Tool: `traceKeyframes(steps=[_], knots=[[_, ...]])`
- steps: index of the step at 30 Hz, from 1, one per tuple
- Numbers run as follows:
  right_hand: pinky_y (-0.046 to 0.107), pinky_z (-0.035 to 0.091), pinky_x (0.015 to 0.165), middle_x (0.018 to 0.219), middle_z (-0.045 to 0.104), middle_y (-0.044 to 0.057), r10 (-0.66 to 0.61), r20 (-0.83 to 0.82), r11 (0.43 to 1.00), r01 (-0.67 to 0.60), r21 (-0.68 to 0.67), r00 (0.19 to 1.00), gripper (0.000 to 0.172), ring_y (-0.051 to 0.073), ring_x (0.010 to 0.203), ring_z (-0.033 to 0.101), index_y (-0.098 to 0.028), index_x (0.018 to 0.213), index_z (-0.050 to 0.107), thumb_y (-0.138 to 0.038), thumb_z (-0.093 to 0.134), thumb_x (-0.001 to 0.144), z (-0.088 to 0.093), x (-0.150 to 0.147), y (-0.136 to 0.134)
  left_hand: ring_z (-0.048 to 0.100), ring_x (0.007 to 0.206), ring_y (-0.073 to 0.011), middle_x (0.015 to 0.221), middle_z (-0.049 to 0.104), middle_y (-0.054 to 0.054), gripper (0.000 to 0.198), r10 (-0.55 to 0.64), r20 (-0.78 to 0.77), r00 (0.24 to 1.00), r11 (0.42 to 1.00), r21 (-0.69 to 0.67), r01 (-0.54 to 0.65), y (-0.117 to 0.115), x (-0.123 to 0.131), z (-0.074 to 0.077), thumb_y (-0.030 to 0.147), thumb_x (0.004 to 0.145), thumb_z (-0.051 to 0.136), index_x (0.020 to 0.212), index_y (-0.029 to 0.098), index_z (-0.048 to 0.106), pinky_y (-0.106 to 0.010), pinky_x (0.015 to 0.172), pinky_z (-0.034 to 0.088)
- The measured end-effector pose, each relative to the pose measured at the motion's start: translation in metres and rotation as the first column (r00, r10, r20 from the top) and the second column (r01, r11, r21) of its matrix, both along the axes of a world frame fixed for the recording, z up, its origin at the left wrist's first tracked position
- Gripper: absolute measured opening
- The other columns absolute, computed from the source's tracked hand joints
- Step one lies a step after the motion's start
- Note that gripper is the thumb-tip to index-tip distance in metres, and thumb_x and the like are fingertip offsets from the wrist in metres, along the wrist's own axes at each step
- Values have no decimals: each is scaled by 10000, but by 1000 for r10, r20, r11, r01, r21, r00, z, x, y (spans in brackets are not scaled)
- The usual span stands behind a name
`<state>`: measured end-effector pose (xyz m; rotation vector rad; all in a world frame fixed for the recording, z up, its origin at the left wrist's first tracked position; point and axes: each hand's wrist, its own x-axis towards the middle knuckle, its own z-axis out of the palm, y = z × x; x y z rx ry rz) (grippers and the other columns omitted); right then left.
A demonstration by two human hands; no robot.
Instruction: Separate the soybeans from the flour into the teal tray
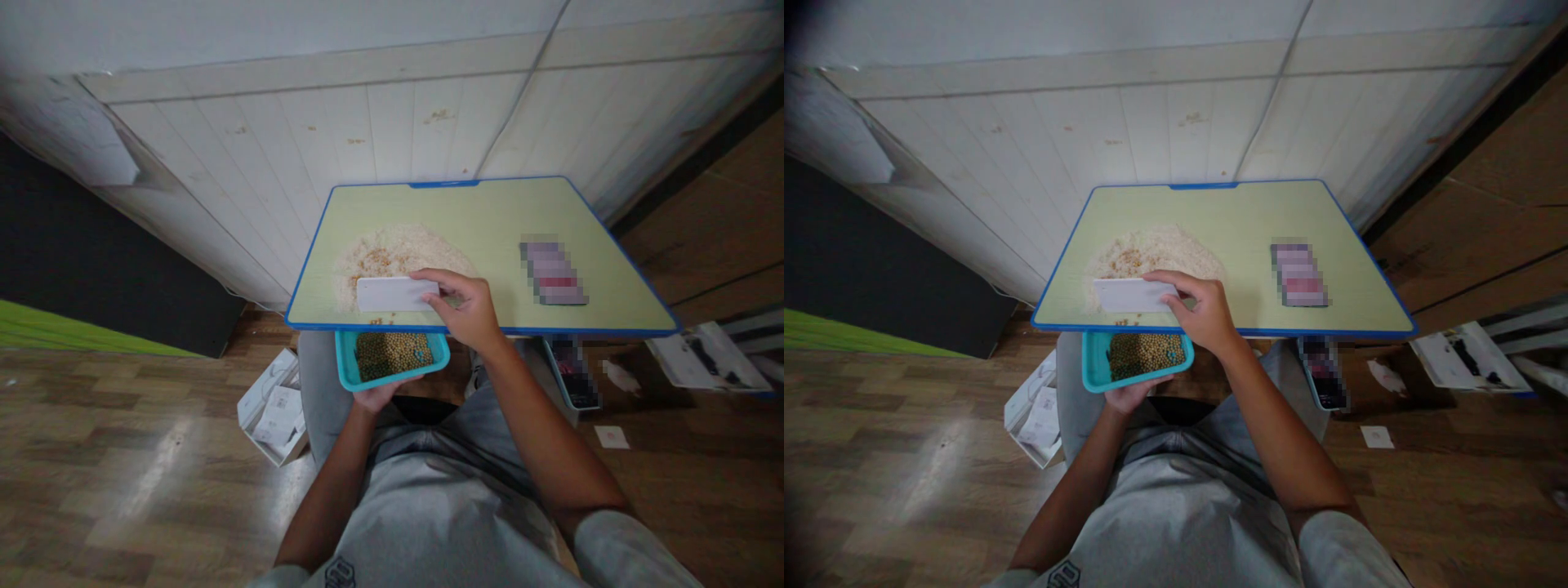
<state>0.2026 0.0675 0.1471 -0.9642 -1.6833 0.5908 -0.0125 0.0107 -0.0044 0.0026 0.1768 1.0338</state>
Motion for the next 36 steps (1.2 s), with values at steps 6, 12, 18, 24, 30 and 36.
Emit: traceKeyframes(steps=[6, 12, 18, 24, 30, 36], knots=[[381, 660, 901, 1221, 835, -14, 20, -21, 1000, -20, 1, 1000, 395, 213, 1112, 784, -332, 1215, 814, -158, 672, 890, -1, 0, -2, 43, 1674, -453, 1807, 236, -99, 754, -6, 7, 1000, 1000, -2, 6, 0, -1, -3, 697, 1059, 193, 1714, 334, 273, -900, 1195, 8], [375, 662, 914, 1208, 840, -4, 63, -38, 997, -65, -50, 997, 380, 207, 1111, 784, -308, 1208, 819, -182, 676, 879, -2, -1, -8, -7, 1678, -440, 1817, 197, -85, 754, -7, -3, 1000, 1000, -11, 7, 0, -2, -3, 696, 1061, 176, 1722, 338, 236, -896, 1195, -24], [361, 661, 871, 1206, 842, 3, 24, -78, 997, -30, -76, 997, 363, 198, 1064, 790, -294, 1206, 820, -211, 691, 877, -6, -2, -11, -9, 1672, -448, 1818, 164, -96, 767, -10, 2, 1000, 1000, -19, 10, -1, -3, -4, 706, 1058, 188, 1728, 333, 205, -897, 1190, -27], [375, 656, 920, 1222, 836, -4, -6, -40, 999, 4, -51, 999, 383, 205, 1100, 787, -320, 1221, 815, -192, 673, 889, -5, -3, -11, 52, 1662, -469, 1807, 194, -96, 769, -7, 10, 1000, 999, -46, 8, 2, -2, -5, 723, 1040, 269, 1713, 352, 251, -906, 1189, 71], [389, 653, 968, 1258, 826, -5, -16, -27, 999, 15, -32, 999, 395, 209, 1137, 783, -318, 1253, 799, -194, 660, 905, -2, -10, -12, 91, 1657, -475, 1795, 235, -109, 744, -12, -7, 1000, 998, -55, 11, 1, 0, -6, 696, 1049, 275, 1702, 342, 297, -906, 1188, 89], [367, 632, 1029, 1295, 814, -14, 57, -10, 998, -57, 24, 998, 404, 195, 1188, 775, -305, 1280, 784, -179, 613, 937, 6, -29, -12, 83, 1659, -478, 1804, 216, -91, 710, 16, -25, 1000, 999, -49, -17, 1, -1, -5, 673, 1061, 278, 1703, 370, 280, -927, 1167, 63]])
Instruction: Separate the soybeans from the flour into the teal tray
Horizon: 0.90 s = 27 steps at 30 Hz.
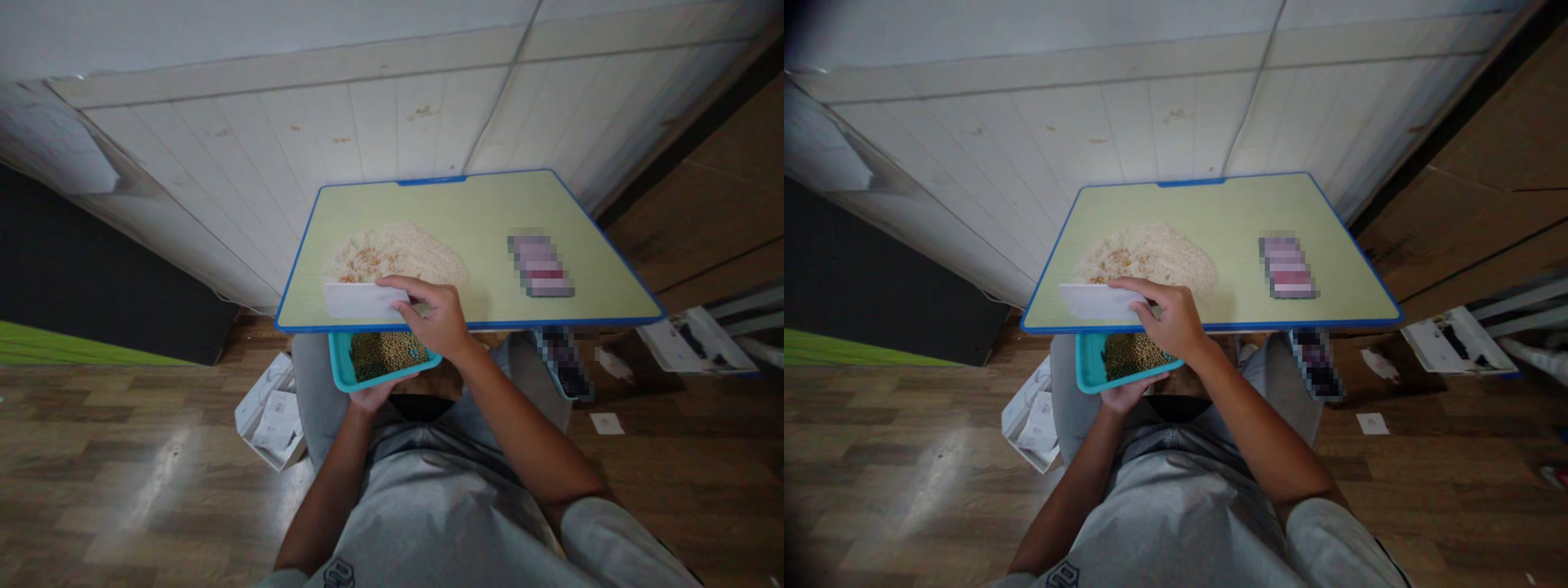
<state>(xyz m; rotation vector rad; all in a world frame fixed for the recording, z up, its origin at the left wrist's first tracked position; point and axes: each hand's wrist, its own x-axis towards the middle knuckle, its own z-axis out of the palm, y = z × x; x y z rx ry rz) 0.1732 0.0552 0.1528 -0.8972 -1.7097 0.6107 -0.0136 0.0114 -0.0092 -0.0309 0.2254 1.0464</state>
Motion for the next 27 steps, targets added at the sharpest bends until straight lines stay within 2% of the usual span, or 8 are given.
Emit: traceKeyframes(steps=[9, 14, 18, 27], knots=[[382, 592, 1110, 1326, 799, -32, 20, 17, 1000, -20, -18, 1000, 462, 189, 1243, 755, -308, 1300, 771, -123, 577, 924, -1, -12, 4, 104, 1650, -493, 1801, 218, -82, 680, 31, -15, 999, 1000, -2, -31, 0, 1, 0, 651, 1074, 268, 1700, 385, 258, -949, 1140, 106], [375, 633, 1031, 1334, 797, -26, -40, 25, 998, 42, -57, 999, 458, 194, 1205, 766, -311, 1308, 769, -146, 591, 920, -2, -6, 6, 95, 1659, -469, 1803, 217, -87, 715, 18, -8, 1000, 999, -28, -18, 0, 1, -4, 679, 1060, 277, 1703, 368, 267, -909, 1179, 144], [360, 657, 952, 1302, 810, -22, -76, 22, 995, 77, -67, 997, 470, 195, 1137, 784, -310, 1301, 773, -132, 602, 901, -4, -1, 8, 103, 1657, -478, 1796, 250, -99, 735, 7, 0, 1000, 999, -31, -7, 1, 0, -7, 695, 1050, 269, 1704, 360, 282, -920, 1173, 117], [416, 637, 1030, 1305, 806, -35, -147, -10, 988, 146, -55, 989, 475, 210, 1169, 772, -332, 1275, 784, -119, 619, 884, -11, 10, 16, 126, 1660, -471, 1785, 289, -104, 748, 5, 29, 1000, 1000, -21, -4, -1, 0, -5, 688, 1045, 258, 1700, 333, 318, -908, 1199, 72]])
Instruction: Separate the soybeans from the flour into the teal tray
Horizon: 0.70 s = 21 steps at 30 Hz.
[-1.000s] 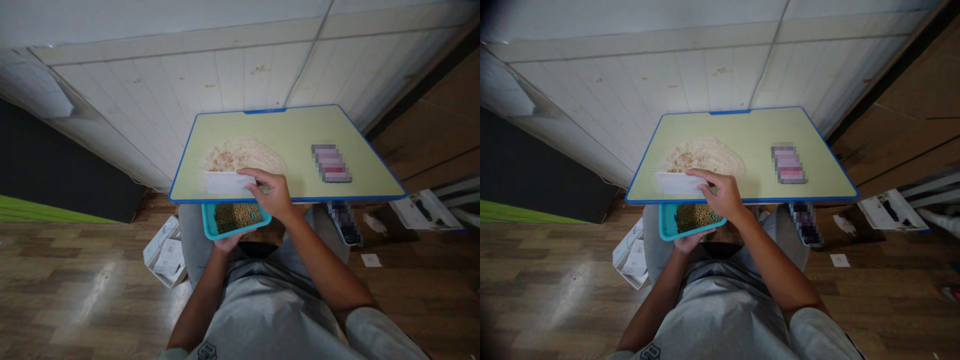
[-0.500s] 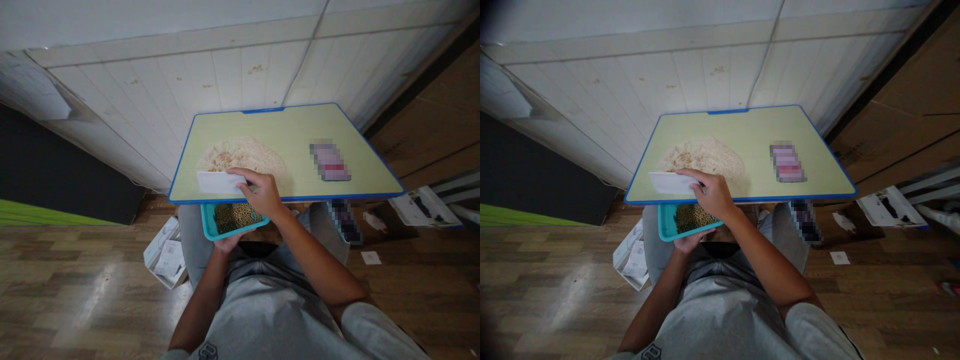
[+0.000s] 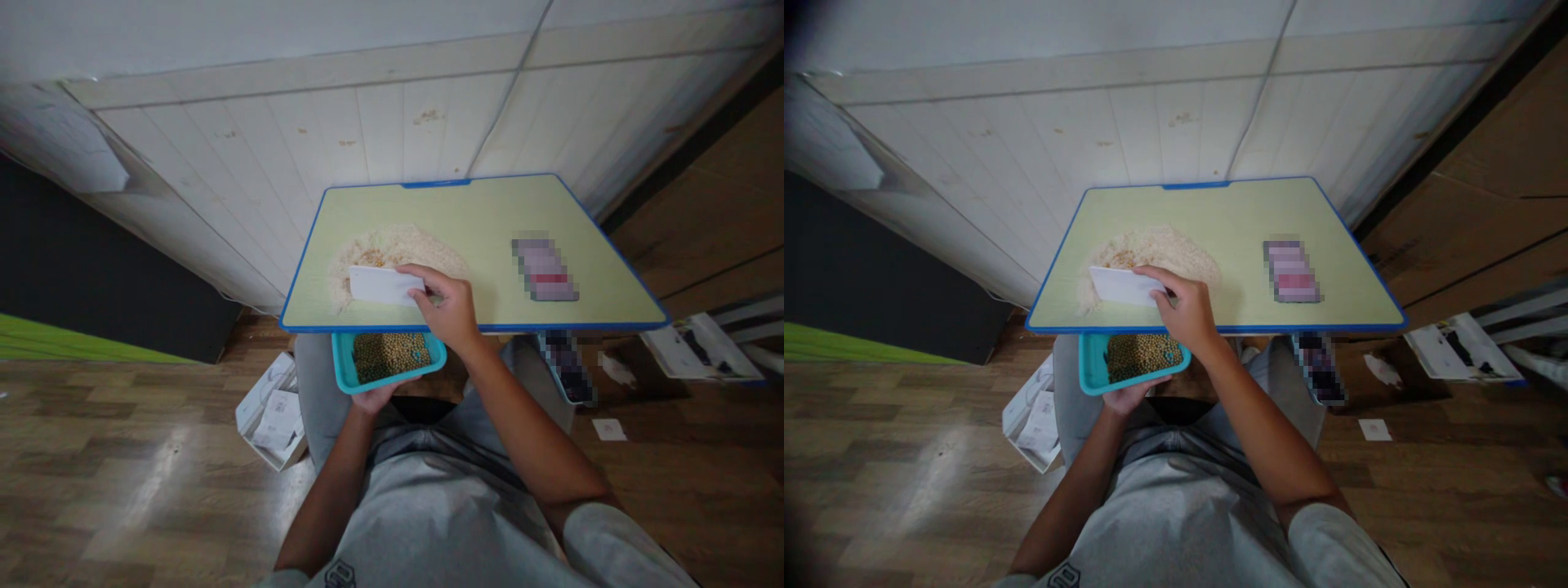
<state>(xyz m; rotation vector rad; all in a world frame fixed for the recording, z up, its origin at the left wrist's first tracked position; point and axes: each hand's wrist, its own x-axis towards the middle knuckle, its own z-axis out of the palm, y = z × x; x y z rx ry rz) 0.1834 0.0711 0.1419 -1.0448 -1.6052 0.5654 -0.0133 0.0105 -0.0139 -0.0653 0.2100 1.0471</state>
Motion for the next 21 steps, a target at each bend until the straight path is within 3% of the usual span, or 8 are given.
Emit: traceKeyframes(steps=[8, 12, 16, 21], knots=[[392, 651, 937, 1290, 812, -22, -72, -12, 997, 72, 28, 997, 454, 216, 1116, 783, -326, 1270, 788, -138, 626, 890, -2, 11, 5, 106, 1669, -446, 1789, 284, -102, 761, -38, 2, 999, 999, 20, 38, -1, -1, 1, 695, 1048, 218, 1715, 332, 271, -881, 1218, 27], [371, 651, 886, 1285, 812, -3, -14, -75, 999, 16, 29, 997, 442, 217, 1116, 777, -295, 1270, 786, -155, 645, 876, 3, 14, 0, 114, 1668, -446, 1786, 293, -99, 757, -24, 0, 1000, 999, 22, 24, -1, 1, 9, 685, 1054, 206, 1715, 323, 275, -885, 1217, 41], [343, 652, 798, 1223, 830, -7, 51, -23, 999, -51, -8, 998, 423, 186, 955, 777, -289, 1237, 801, -170, 660, 857, 9, 15, -6, 119, 1668, -445, 1785, 296, -90, 751, -36, -3, 999, 999, 25, 36, 0, 3, 16, 686, 1054, 205, 1710, 330, 290, -881, 1220, 74], [338, 642, 811, 1208, 831, -2, 80, -2, 996, -80, -35, 997, 431, 176, 942, 762, -290, 1246, 799, -155, 649, 865, 8, 16, -9, 112, 1666, -453, 1783, 298, -99, 751, -42, 0, 999, 999, 34, 42, 1, 1, 12, 692, 1054, 206, 1704, 330, 311, -886, 1212, 29]])
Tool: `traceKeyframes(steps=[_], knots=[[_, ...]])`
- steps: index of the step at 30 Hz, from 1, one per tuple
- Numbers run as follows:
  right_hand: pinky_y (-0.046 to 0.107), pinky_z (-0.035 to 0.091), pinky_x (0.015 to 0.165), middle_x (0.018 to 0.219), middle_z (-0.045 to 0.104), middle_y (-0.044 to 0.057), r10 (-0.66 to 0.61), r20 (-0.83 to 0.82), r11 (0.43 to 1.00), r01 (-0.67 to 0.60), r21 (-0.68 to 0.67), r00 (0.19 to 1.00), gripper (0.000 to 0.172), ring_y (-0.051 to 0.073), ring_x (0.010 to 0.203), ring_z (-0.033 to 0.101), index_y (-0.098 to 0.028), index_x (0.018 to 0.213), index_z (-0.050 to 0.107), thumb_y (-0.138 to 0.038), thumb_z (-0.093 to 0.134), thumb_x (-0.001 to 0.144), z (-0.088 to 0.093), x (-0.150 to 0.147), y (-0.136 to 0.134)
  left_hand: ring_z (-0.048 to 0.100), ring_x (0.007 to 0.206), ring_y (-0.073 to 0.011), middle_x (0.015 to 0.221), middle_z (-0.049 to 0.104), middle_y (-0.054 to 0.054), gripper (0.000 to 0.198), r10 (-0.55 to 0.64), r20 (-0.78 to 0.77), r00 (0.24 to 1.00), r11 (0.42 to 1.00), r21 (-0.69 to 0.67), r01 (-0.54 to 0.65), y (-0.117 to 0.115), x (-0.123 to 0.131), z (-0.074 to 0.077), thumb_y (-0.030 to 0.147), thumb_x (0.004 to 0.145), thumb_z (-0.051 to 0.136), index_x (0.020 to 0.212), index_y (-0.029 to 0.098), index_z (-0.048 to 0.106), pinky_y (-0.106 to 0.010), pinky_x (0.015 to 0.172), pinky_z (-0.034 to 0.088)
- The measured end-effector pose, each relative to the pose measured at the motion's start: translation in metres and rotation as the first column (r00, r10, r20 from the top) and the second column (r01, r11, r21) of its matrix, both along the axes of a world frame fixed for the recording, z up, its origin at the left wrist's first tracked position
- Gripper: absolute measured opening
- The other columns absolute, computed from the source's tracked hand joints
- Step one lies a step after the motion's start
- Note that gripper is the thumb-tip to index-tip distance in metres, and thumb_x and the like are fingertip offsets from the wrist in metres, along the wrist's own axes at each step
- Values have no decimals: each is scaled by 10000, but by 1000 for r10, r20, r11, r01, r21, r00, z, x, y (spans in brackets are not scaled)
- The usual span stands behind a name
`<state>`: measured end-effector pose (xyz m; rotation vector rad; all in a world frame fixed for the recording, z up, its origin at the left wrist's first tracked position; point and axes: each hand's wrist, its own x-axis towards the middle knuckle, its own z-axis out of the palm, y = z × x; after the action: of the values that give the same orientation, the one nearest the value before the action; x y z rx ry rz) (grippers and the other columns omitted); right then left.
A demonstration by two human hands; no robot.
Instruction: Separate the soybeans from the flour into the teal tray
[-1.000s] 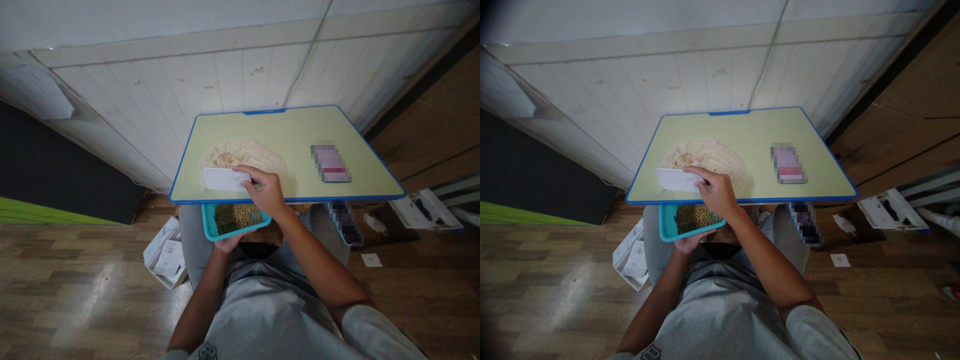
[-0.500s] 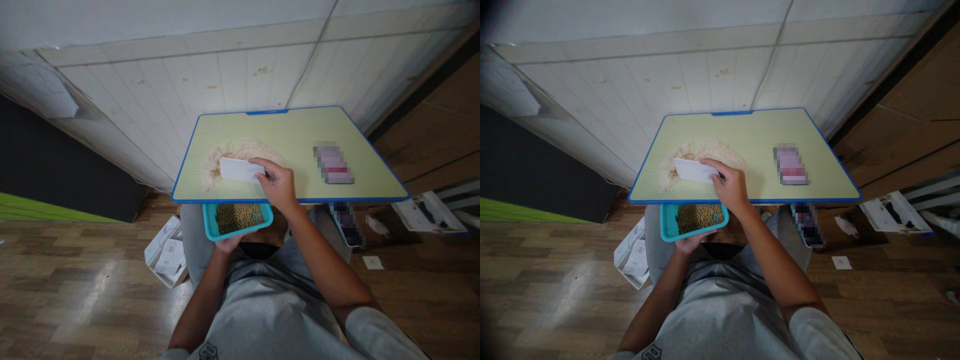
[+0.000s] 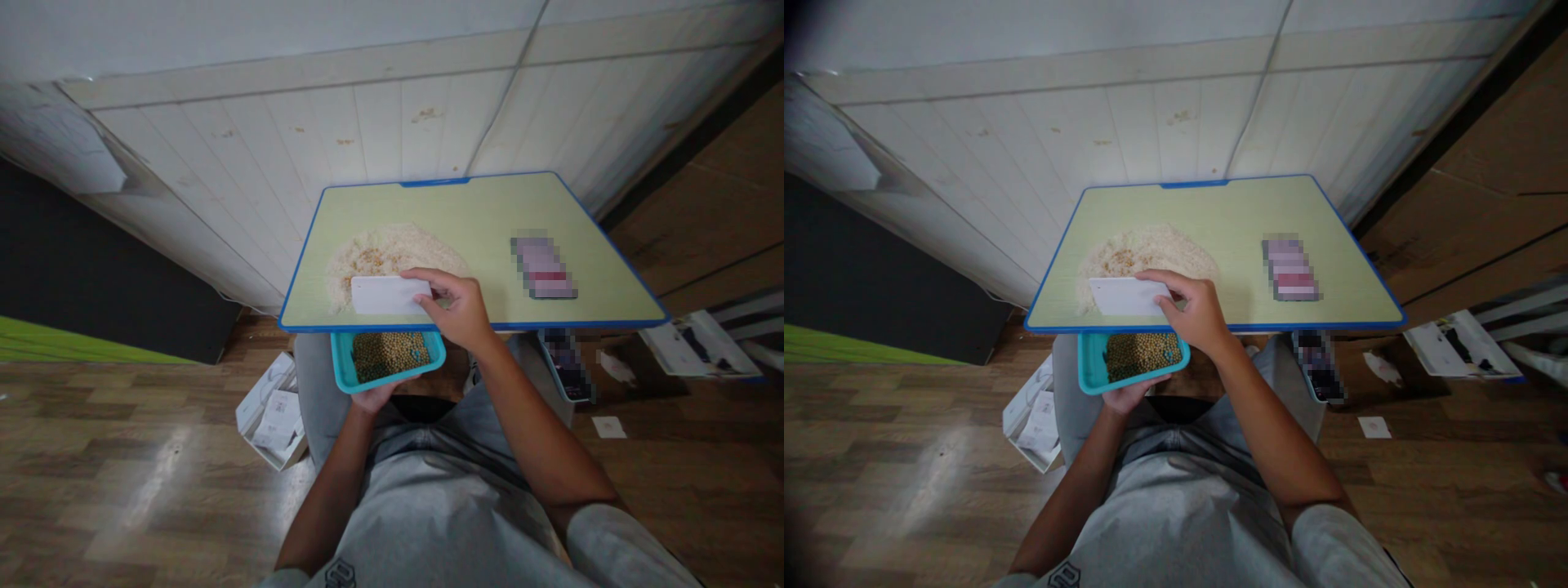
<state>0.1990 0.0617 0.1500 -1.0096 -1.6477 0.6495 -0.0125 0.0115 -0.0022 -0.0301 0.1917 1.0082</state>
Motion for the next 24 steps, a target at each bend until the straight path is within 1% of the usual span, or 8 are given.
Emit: traceKeyframes(steps=[5, 6, 9, 11, 14, 16, 20, 24], knots=[[347, 636, 793, 1166, 831, -14, -22, -3, 1000, 22, -21, 1000, 426, 157, 840, 729, -294, 1257, 793, -178, 672, 865, -7, 4, 3, 76, 1664, -466, 1793, 257, -106, 749, 3, 8, 1000, 1000, -8, -2, 0, -2, -9, 688, 1055, 226, 1706, 325, 301, -903, 1194, 35], [353, 639, 809, 1180, 828, -13, -28, -8, 999, 28, -23, 1000, 428, 162, 861, 736, -292, 1263, 791, -179, 672, 868, -8, 5, 4, 68, 1664, -465, 1797, 242, -104, 748, 5, 12, 1000, 1000, -11, -5, 0, -2, -10, 689, 1054, 230, 1706, 330, 297, -902, 1195, 43], [371, 641, 874, 1246, 814, -6, -50, -28, 999, 50, -15, 998, 432, 195, 1006, 764, -296, 1272, 788, -172, 666, 877, -11, 8, 8, 53, 1664, -465, 1804, 213, -97, 742, 8, 15, 1000, 1000, -21, -8, -1, -3, -13, 693, 1053, 231, 1707, 345, 287, -906, 1191, 47], [373, 638, 875, 1267, 811, -6, -70, -38, 998, 70, 2, 997, 437, 206, 1046, 770, -309, 1273, 787, -162, 661, 881, -12, 8, 11, 50, 1663, -467, 1806, 209, -92, 735, 9, 16, 1000, 1000, -22, -9, -1, -3, -14, 693, 1056, 225, 1706, 356, 284, -912, 1184, 33], [363, 633, 842, 1281, 810, -6, -91, -45, 996, 92, 18, 995, 453, 203, 1019, 780, -320, 1283, 781, -146, 648, 886, -14, 8, 15, 47, 1665, -462, 1802, 226, -94, 734, 12, 17, 1000, 1000, -9, -11, -1, -3, -15, 685, 1061, 210, 1709, 346, 278, -910, 1184, 9], [360, 633, 846, 1280, 811, -8, -107, -44, 994, 108, 15, 993, 458, 203, 1024, 780, -319, 1287, 777, -142, 641, 887, -15, 6, 17, 45, 1667, -455, 1800, 237, -97, 743, 11, 16, 1000, 1000, 5, -11, -2, -3, -15, 684, 1062, 205, 1712, 331, 274, -901, 1192, 8], [347, 637, 842, 1249, 817, -14, -141, -40, 990, 142, 15, 989, 470, 195, 1002, 779, -315, 1289, 776, -131, 635, 881, -15, 5, 19, 47, 1669, -452, 1801, 233, -94, 752, 11, 10, 1000, 1000, 27, -11, -1, -2, -14, 687, 1056, 221, 1713, 324, 274, -903, 1195, 48], [335, 634, 826, 1236, 818, -20, -159, -37, 986, 161, 43, 987, 482, 183, 978, 779, -315, 1286, 777, -110, 623, 878, -15, 5, 20, 58, 1666, -464, 1798, 248, -94, 753, 11, 4, 1000, 1000, 23, -11, -1, -2, -13, 692, 1053, 222, 1709, 328, 287, -911, 1189, 61]])
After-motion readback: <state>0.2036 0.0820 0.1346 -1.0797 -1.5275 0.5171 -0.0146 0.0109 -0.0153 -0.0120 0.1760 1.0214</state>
